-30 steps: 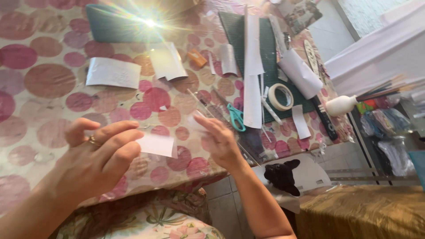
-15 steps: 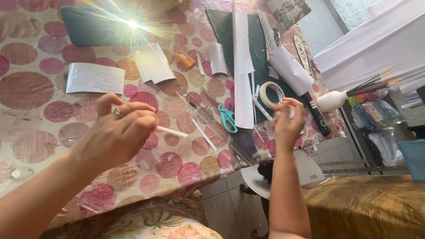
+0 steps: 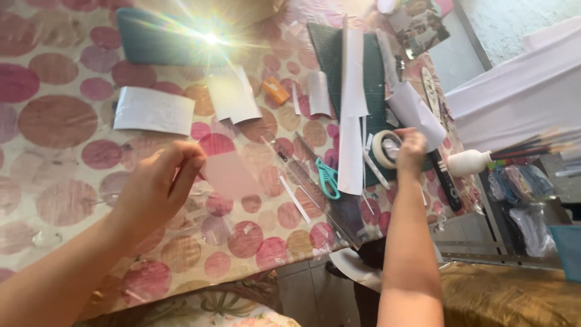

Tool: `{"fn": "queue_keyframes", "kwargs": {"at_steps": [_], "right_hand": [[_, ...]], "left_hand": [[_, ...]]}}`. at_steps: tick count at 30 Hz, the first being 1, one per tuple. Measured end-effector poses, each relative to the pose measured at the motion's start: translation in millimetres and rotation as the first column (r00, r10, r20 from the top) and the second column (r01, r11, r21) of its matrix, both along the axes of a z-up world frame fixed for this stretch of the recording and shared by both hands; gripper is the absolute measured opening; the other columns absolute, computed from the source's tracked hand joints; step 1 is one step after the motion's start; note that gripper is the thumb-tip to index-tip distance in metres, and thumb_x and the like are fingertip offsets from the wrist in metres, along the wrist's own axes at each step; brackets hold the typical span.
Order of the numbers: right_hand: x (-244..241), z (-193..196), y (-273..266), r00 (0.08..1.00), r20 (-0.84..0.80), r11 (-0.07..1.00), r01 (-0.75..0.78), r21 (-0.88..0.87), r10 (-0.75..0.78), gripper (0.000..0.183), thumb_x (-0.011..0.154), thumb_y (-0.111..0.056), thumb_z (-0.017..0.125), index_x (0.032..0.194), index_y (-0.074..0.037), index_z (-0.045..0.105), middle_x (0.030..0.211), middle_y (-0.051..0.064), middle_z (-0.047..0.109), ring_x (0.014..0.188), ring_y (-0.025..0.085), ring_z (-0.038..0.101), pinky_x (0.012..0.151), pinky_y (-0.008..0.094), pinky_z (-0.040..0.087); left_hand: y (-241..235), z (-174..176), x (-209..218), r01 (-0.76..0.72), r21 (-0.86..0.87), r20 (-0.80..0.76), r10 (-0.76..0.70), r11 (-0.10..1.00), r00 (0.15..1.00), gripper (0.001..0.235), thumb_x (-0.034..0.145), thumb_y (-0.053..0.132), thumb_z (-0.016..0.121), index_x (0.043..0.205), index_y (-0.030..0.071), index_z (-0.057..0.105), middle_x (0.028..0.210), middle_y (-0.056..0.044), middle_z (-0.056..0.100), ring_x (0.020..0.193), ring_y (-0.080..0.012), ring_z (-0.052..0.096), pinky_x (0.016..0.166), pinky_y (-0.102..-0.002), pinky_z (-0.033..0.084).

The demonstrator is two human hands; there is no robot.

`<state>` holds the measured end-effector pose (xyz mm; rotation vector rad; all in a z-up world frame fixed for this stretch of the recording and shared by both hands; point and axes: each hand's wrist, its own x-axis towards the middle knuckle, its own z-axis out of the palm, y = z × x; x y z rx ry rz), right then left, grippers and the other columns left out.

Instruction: The person cuts a small white paper rectangle from a larger sheet using scissors, then folds it. They subsequently use a white stylus tool to press and shape the folded paper on their lap.

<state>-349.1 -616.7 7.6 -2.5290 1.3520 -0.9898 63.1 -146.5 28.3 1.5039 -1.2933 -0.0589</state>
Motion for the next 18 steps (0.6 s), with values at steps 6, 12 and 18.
{"fn": "queue_keyframes", "kwargs": {"at_steps": [6, 12, 18], "right_hand": [[96.3, 76.7, 156.0, 0.967, 0.153, 0.967, -0.174, -0.185, 0.203, 0.013, 0.108, -0.013, 0.064, 0.105, -0.004, 0.073, 0.108, 0.012, 0.071, 0.117, 0.029, 0.064, 0.107, 0.039, 0.044], [170.0, 53.2, 323.2, 0.630, 0.757, 0.566, -0.693, 0.446, 0.174, 0.043, 0.107, -0.025, 0.036, 0.114, 0.006, 0.065, 0.126, 0.023, 0.064, 0.125, 0.024, 0.058, 0.113, 0.035, 0.043], [178.2, 11.6, 353.4, 0.658, 0.750, 0.381, -0.712, 0.589, 0.069, 0.048, 0.090, 0.004, 0.072, 0.133, 0.002, 0.051, 0.115, 0.024, 0.071, 0.088, 0.025, 0.077, 0.070, 0.033, 0.066]], "left_hand": [[7.2, 39.9, -11.7, 0.171, 0.212, -0.622, -0.002, 0.962, 0.783, 0.016, 0.102, 0.017, 0.060, 0.107, 0.010, 0.073, 0.065, -0.009, 0.072, 0.063, -0.0152, 0.061, 0.067, -0.036, 0.055], [0.7, 20.1, -15.3, 0.402, 0.158, -0.756, -0.151, 0.902, 0.637, 0.020, 0.099, 0.011, 0.060, 0.107, 0.002, 0.075, 0.068, -0.007, 0.069, 0.068, -0.0149, 0.062, 0.070, -0.032, 0.055], [3.1, 22.0, -16.9, 0.491, 0.258, -0.756, -0.142, 0.832, 0.639, 0.019, 0.098, 0.020, 0.066, 0.108, 0.011, 0.079, 0.065, -0.008, 0.076, 0.066, -0.0129, 0.071, 0.066, -0.028, 0.059]]}}
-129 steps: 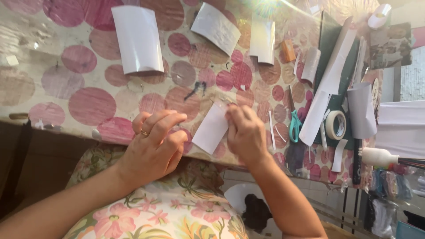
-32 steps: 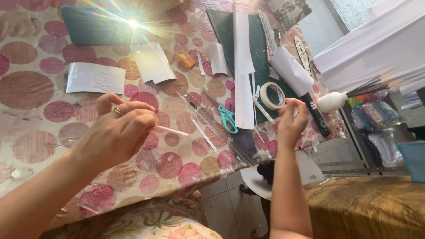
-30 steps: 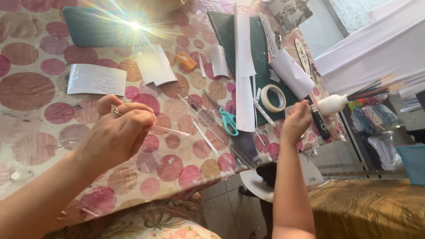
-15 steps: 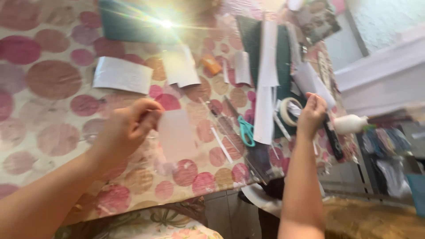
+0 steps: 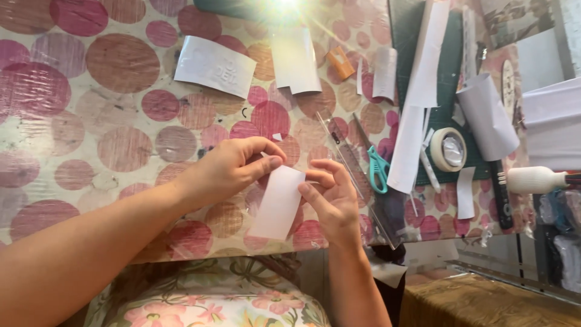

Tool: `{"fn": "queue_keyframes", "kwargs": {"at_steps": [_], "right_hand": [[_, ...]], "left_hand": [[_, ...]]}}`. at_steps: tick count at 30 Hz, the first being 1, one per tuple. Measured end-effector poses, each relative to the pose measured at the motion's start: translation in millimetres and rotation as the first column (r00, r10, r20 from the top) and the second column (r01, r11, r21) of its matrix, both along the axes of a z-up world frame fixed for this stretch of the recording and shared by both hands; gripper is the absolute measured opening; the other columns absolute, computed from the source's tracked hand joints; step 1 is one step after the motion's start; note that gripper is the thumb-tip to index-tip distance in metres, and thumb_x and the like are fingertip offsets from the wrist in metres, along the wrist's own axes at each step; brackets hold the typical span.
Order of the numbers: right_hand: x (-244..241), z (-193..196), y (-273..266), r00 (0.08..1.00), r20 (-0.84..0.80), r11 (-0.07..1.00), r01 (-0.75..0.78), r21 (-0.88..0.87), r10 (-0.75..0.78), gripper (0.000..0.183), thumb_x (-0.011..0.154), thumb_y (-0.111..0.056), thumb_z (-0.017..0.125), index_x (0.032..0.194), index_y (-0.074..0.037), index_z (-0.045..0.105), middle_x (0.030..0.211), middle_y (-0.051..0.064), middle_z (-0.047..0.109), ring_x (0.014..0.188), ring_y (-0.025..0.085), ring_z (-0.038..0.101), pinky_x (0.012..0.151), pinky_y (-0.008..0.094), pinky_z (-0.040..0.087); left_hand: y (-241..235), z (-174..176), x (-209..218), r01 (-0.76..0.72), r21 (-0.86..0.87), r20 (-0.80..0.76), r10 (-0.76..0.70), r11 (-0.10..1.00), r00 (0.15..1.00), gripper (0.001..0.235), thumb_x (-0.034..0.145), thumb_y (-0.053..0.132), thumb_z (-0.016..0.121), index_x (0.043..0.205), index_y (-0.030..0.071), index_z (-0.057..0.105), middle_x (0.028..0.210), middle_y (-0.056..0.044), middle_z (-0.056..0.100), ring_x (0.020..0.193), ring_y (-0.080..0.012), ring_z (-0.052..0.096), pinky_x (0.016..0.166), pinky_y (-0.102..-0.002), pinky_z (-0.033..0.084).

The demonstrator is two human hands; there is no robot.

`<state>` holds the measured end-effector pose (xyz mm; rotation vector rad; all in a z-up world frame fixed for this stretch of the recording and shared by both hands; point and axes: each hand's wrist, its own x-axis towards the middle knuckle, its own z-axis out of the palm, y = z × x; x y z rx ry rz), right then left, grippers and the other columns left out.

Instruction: The person cuts a small white paper rectangle from a larger sheet using scissors, then folds it. They subsequently use a white stylus tool to press and shape the folded paper on their lap.

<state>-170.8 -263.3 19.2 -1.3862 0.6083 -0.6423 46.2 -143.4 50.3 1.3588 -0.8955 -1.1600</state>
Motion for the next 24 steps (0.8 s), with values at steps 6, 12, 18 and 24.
{"fn": "queue_keyframes", "kwargs": {"at_steps": [6, 12, 18, 24], "right_hand": [[-10.7, -25.6, -1.0, 0.992, 0.034, 0.993, 0.120, -0.020, -0.119, 0.029, 0.091, 0.007, 0.071, 0.117, 0.007, 0.059, 0.097, 0.022, 0.072, 0.076, 0.022, 0.075, 0.061, 0.034, 0.066], [-4.2, -2.6, 8.7, 0.988, 0.042, 0.986, 0.149, -0.078, -0.146, 0.025, 0.091, 0.008, 0.070, 0.114, 0.009, 0.061, 0.094, 0.021, 0.069, 0.075, 0.022, 0.074, 0.060, 0.033, 0.066], [0.1, 30.2, 12.2, 0.966, -0.147, 0.647, 0.025, -0.762, -0.211, 0.019, 0.102, -0.014, 0.063, 0.111, -0.007, 0.078, 0.125, 0.018, 0.066, 0.124, 0.028, 0.062, 0.102, 0.037, 0.052], [19.8, 51.1, 15.5, 0.993, -0.058, 0.433, -0.009, -0.901, -0.099, 0.018, 0.089, -0.005, 0.077, 0.106, -0.012, 0.080, 0.107, 0.012, 0.071, 0.100, 0.031, 0.071, 0.095, 0.044, 0.058]], "left_hand": [[-8.0, -24.8, -5.0, 0.008, 0.046, -0.194, 0.002, 0.999, 0.981, 0.035, 0.103, 0.039, 0.058, 0.102, 0.011, 0.077, 0.068, -0.004, 0.075, 0.069, -0.0101, 0.070, 0.065, -0.024, 0.056], [-3.0, -4.7, -4.7, 0.022, 0.067, -0.194, -0.009, 0.997, 0.981, 0.017, 0.096, 0.020, 0.067, 0.096, 0.007, 0.078, 0.074, -0.006, 0.078, 0.075, -0.0126, 0.074, 0.066, -0.025, 0.059], [-1.4, -3.0, -2.2, -0.004, 0.085, -0.208, 0.022, 0.996, 0.978, 0.017, 0.096, 0.017, 0.067, 0.098, 0.005, 0.079, 0.076, -0.008, 0.078, 0.075, -0.0141, 0.075, 0.062, -0.026, 0.060], [-2.2, -7.3, -7.0, 0.058, 0.060, -0.189, -0.046, 0.996, 0.981, 0.016, 0.095, 0.014, 0.068, 0.098, 0.003, 0.079, 0.077, -0.009, 0.079, 0.077, -0.0147, 0.074, 0.063, -0.025, 0.059]]}}
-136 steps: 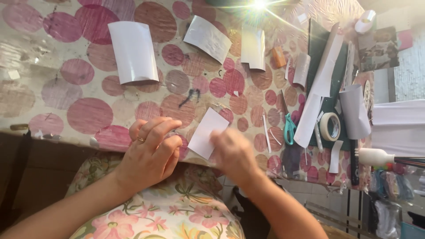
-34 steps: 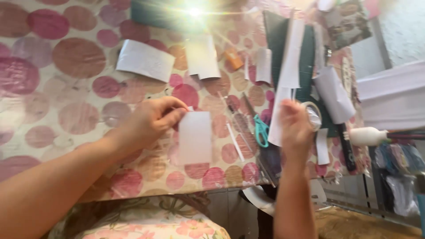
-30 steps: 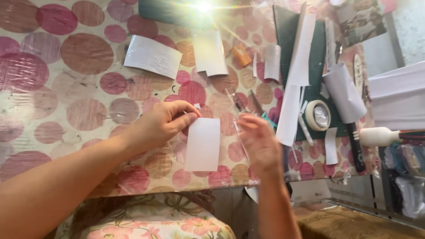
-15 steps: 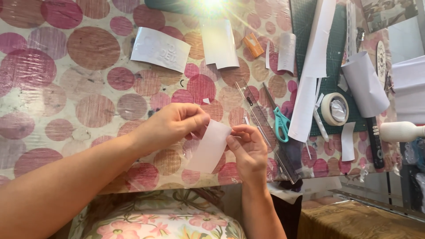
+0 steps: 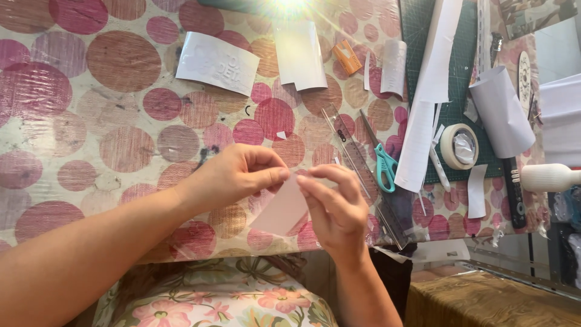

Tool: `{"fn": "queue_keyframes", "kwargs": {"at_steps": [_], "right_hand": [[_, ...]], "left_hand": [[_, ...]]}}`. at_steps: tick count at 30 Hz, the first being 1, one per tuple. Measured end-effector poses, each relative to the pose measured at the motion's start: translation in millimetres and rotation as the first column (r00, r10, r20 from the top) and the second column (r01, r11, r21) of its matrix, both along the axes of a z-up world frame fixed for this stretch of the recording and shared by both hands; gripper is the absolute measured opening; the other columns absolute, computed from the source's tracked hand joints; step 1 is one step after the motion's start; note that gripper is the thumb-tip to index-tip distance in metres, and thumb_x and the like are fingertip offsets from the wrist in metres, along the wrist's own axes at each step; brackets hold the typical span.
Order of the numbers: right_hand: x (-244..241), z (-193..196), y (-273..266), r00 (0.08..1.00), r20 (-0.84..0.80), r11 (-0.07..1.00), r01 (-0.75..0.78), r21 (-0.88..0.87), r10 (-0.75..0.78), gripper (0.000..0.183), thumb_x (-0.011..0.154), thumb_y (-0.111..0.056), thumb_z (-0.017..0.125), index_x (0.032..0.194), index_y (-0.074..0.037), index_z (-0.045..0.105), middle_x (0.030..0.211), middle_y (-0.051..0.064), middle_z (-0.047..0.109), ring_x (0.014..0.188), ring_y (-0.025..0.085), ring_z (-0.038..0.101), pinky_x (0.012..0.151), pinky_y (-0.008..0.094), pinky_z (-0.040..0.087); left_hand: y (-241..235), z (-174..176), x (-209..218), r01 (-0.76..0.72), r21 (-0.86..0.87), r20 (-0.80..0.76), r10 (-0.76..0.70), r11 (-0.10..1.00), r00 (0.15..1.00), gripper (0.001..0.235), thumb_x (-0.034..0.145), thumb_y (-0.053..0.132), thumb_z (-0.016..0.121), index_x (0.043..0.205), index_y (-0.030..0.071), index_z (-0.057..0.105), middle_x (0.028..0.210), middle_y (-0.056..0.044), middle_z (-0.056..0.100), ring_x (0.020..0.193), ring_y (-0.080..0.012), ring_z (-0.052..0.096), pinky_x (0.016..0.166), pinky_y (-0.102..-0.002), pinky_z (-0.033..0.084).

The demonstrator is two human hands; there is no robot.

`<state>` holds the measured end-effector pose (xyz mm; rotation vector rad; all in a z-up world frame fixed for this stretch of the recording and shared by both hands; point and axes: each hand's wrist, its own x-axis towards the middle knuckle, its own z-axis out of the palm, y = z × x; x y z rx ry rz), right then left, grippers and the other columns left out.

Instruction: The person cuts a small white paper rectangle from a larger sheet using scissors, then folds it. They subsequently use a white stylus tool to press and shape the folded paper on their lap.

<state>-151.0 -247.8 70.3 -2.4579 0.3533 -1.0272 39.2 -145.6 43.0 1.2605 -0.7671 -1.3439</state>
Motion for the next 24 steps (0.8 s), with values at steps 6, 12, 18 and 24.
{"fn": "queue_keyframes", "kwargs": {"at_steps": [6, 12, 18, 24], "right_hand": [[10.0, 5.1, 2.0, 0.999, -0.030, 0.995, -0.035, -0.097, 0.033, 0.020, 0.086, -0.002, 0.080, 0.103, -0.012, 0.082, 0.098, 0.006, 0.070, 0.088, 0.024, 0.070, 0.085, 0.041, 0.060], [9.5, 5.6, 3.5, 0.998, 0.005, 0.992, -0.062, -0.111, 0.063, 0.014, 0.088, 0.000, 0.077, 0.100, -0.008, 0.080, 0.094, 0.008, 0.070, 0.083, 0.028, 0.070, 0.078, 0.043, 0.060], [6.9, -2.1, 0.7, 0.997, 0.053, 0.988, -0.041, -0.148, 0.049, 0.013, 0.086, 0.001, 0.079, 0.094, -0.009, 0.080, 0.092, 0.008, 0.071, 0.080, 0.027, 0.070, 0.076, 0.042, 0.060], [11.0, 0.9, 2.1, 0.992, 0.095, 0.981, -0.062, -0.181, 0.080, 0.013, 0.086, 0.003, 0.079, 0.096, -0.006, 0.081, 0.091, 0.010, 0.071, 0.079, 0.028, 0.071, 0.072, 0.041, 0.060]], "left_hand": [[5.2, 5.1, 0.0, 0.040, -0.035, 0.011, -0.039, 0.999, 0.999, 0.017, 0.094, 0.016, 0.070, 0.101, 0.006, 0.081, 0.082, -0.008, 0.080, 0.083, -0.0137, 0.073, 0.066, -0.026, 0.061], [3.9, -0.6, -1.0, 0.072, -0.089, 0.008, -0.071, 0.993, 0.997, 0.015, 0.095, 0.015, 0.070, 0.100, 0.006, 0.081, 0.082, -0.007, 0.080, 0.083, -0.0133, 0.074, 0.066, -0.024, 0.060], [2.8, -3.4, -3.0, 0.065, -0.102, -0.025, -0.068, 0.993, 0.997, 0.015, 0.095, 0.017, 0.072, 0.100, 0.006, 0.081, 0.082, -0.007, 0.079, 0.082, -0.0132, 0.074, 0.066, -0.025, 0.061], [4.4, -0.5, -4.7, 0.059, -0.120, -0.039, -0.064, 0.991, 0.997, 0.014, 0.094, 0.015, 0.072, 0.098, 0.005, 0.081, 0.081, -0.007, 0.080, 0.081, -0.0130, 0.075, 0.066, -0.024, 0.060]]}}
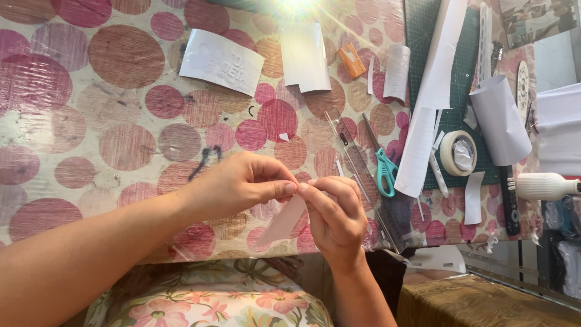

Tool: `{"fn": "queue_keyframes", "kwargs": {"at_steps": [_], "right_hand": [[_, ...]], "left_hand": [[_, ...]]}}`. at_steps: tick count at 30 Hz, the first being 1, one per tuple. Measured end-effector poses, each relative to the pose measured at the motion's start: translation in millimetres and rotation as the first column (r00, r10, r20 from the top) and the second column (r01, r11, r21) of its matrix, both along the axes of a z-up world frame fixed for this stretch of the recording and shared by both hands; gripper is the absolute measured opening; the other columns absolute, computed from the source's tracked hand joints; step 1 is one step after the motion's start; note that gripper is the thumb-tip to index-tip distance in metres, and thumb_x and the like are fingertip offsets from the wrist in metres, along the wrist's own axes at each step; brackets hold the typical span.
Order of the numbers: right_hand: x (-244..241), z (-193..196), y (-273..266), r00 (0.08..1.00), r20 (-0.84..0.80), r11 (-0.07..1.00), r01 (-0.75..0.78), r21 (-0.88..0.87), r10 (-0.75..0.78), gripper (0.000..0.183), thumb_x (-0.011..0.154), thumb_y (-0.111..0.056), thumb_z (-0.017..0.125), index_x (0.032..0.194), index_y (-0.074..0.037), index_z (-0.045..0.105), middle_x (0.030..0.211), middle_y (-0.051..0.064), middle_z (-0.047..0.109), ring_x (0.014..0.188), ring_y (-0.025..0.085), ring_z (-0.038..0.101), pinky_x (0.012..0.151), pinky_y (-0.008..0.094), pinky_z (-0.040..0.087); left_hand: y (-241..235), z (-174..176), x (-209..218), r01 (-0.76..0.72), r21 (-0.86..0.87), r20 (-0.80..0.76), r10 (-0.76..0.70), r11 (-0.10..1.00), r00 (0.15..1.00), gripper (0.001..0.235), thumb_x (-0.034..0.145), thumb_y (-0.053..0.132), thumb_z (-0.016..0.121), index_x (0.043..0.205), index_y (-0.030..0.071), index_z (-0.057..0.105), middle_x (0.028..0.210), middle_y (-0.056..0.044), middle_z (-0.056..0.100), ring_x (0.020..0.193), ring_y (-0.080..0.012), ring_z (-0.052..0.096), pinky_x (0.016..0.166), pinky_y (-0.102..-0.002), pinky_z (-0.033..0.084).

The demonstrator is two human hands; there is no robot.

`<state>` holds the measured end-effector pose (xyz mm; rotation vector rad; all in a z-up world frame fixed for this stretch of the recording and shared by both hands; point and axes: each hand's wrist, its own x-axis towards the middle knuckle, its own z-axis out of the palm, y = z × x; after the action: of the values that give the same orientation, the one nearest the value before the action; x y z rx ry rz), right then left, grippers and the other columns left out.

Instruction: The person cuts a small white paper rectangle from a larger sheet using scissors, then folds it. They subsequently use a white stylus tool to press and shape the folded paper on their lap.

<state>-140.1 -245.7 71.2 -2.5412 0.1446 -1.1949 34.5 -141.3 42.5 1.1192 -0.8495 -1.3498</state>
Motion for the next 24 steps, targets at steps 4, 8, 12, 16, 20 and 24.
{"fn": "queue_keyframes", "kwargs": {"at_steps": [4, 8, 12, 16, 20, 24], "right_hand": [[0.2, -2.7, 0.5, 0.999, 0.049, 1.000, -0.004, -0.002, 0.004, 0.013, 0.084, 0.003, 0.081, 0.094, -0.005, 0.081, 0.087, 0.011, 0.072, 0.075, 0.027, 0.070, 0.069, 0.040, 0.059], [-1.6, -4.1, 0.8, 0.998, 0.058, 1.000, -0.009, 0.003, 0.008, 0.011, 0.085, 0.002, 0.080, 0.094, -0.005, 0.081, 0.087, 0.011, 0.072, 0.074, 0.026, 0.069, 0.069, 0.040, 0.058], [-2.8, -1.5, -2.0, 1.000, 0.019, 1.000, -0.010, -0.023, 0.010, 0.010, 0.085, 0.001, 0.080, 0.093, -0.004, 0.079, 0.086, 0.011, 0.070, 0.073, 0.027, 0.068, 0.069, 0.041, 0.058], [-8.3, -4.1, -5.0, 0.998, -0.065, 0.996, 0.004, -0.094, -0.010, 0.004, 0.091, -0.003, 0.075, 0.094, -0.005, 0.074, 0.086, 0.010, 0.066, 0.075, 0.028, 0.066, 0.072, 0.042, 0.058], [-12.9, -10.1, -4.4, 0.993, -0.112, 0.986, 0.029, -0.162, -0.047, 0.004, 0.098, -0.007, 0.066, 0.095, -0.008, 0.069, 0.089, 0.009, 0.062, 0.078, 0.029, 0.064, 0.075, 0.042, 0.056], [-21.8, -11.3, -0.6, 0.989, -0.138, 0.983, 0.031, -0.179, -0.057, 0.006, 0.100, -0.007, 0.063, 0.095, -0.008, 0.066, 0.090, 0.009, 0.060, 0.080, 0.030, 0.063, 0.075, 0.042, 0.055]], "left_hand": [[-0.2, 0.0, -0.3, -0.004, -0.008, -0.022, 0.004, 1.000, 1.000, 0.014, 0.094, 0.016, 0.073, 0.098, 0.004, 0.081, 0.081, -0.007, 0.080, 0.080, -0.0128, 0.075, 0.065, -0.023, 0.060], [-0.5, -1.2, -1.4, -0.001, -0.014, -0.032, 0.000, 1.000, 0.999, 0.014, 0.094, 0.016, 0.072, 0.097, 0.005, 0.081, 0.081, -0.006, 0.079, 0.080, -0.0122, 0.075, 0.065, -0.023, 0.059], [-0.5, 0.6, -1.8, -0.004, -0.017, -0.015, 0.004, 1.000, 1.000, 0.014, 0.094, 0.015, 0.072, 0.097, 0.005, 0.081, 0.080, -0.006, 0.079, 0.080, -0.0121, 0.074, 0.065, -0.023, 0.060], [0.0, 3.5, -0.6, -0.002, -0.023, 0.001, 0.002, 1.000, 1.000, 0.014, 0.095, 0.015, 0.071, 0.098, 0.005, 0.081, 0.079, -0.006, 0.079, 0.079, -0.0123, 0.075, 0.065, -0.024, 0.060], [1.6, 13.8, 4.1, -0.031, 0.060, -0.004, 0.031, 0.998, 1.000, 0.017, 0.094, 0.017, 0.069, 0.099, 0.005, 0.080, 0.080, -0.009, 0.080, 0.078, -0.0162, 0.077, 0.065, -0.026, 0.062], [-5.0, 4.5, 10.0, -0.089, 0.074, -0.027, 0.091, 0.993, 0.995, 0.016, 0.095, 0.016, 0.069, 0.098, 0.004, 0.080, 0.078, -0.010, 0.080, 0.074, -0.0173, 0.077, 0.062, -0.026, 0.061]]}}
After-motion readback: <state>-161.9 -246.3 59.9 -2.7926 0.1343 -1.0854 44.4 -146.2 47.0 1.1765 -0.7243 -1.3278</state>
